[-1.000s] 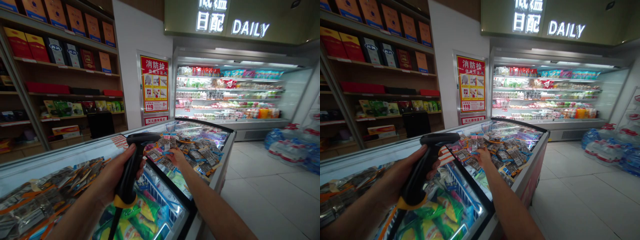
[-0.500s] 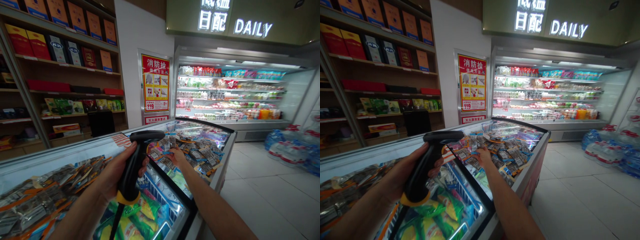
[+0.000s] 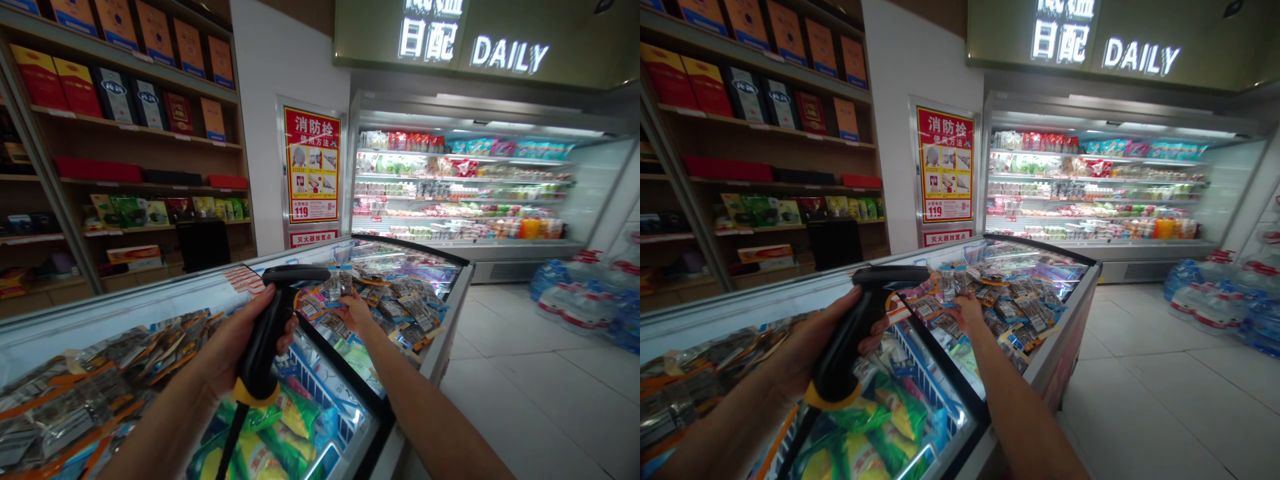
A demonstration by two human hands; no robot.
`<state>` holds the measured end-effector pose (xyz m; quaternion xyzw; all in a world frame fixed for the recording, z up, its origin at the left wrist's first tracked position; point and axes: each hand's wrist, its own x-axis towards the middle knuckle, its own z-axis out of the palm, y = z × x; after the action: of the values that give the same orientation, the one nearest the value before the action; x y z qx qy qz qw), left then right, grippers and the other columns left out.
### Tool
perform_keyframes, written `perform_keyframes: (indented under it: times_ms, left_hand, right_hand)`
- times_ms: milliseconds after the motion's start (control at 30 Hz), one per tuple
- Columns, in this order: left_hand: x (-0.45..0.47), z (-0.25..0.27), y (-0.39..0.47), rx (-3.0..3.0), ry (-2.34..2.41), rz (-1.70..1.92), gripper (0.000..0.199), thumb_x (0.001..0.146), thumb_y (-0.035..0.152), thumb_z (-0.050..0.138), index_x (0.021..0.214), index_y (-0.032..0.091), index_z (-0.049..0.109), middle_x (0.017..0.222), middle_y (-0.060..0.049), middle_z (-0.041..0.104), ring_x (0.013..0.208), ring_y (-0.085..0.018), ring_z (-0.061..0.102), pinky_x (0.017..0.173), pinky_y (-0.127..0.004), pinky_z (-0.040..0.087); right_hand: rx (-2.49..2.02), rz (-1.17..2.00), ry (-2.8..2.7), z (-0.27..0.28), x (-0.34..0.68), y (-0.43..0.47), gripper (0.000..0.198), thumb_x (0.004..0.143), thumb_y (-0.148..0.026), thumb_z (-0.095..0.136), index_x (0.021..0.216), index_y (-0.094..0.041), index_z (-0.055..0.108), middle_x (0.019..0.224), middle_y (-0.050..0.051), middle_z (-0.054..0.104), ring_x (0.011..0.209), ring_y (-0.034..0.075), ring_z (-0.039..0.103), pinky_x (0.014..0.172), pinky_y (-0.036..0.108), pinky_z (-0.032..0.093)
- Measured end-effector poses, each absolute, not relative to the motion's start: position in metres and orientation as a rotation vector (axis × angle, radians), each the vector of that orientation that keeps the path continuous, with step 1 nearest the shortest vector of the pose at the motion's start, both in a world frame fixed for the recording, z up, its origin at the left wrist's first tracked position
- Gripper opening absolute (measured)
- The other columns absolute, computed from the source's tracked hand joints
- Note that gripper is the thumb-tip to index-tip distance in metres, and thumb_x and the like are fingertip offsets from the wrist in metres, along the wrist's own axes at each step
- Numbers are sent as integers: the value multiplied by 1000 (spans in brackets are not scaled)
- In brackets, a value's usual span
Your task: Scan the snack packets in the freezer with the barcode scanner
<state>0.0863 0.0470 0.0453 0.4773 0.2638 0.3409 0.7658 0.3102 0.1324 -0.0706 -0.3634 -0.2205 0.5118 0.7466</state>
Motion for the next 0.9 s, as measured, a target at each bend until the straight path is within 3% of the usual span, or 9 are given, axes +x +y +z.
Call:
perform_keyframes:
  times_ms: [300, 500, 733, 900]
  left_hand:
    - [74, 51, 49, 1398, 921, 818, 36, 66, 49, 57, 65, 12, 56, 52, 0, 55, 44, -8, 47, 42, -17, 36]
    - [70, 53, 52, 1319, 850, 850, 38, 63, 51, 58, 65, 14, 58, 57, -1, 58, 45, -9, 49, 43, -18, 37]
    - [69, 52, 52, 1302, 855, 832, 38, 62, 51, 58, 64, 13, 58, 55, -2, 59, 44, -9, 49, 43, -18, 38]
    - [71, 51, 51, 1306, 862, 812, 35, 65, 48, 57, 63, 12, 57, 55, -2, 58, 44, -8, 48, 42, -17, 37]
  right_hand:
    - [-827, 1122, -502, -72, 311, 133, 31, 50, -2, 55, 73, -21, 47, 55, -6, 59, 52, 12, 58, 52, 26, 50]
    - [-803, 1118, -478, -67, 312, 130, 23, 59, -23, 64, 75, -21, 48, 62, -4, 60, 57, 15, 59, 53, 32, 51]
    - [-771, 1145, -519, -59, 311, 123, 42, 54, -19, 67, 91, -25, 49, 68, -6, 63, 61, 15, 61, 55, 32, 52]
    - [-860, 1163, -568, -59, 307, 124, 28, 57, -30, 67, 79, -21, 52, 66, -3, 63, 59, 16, 60, 55, 31, 50]
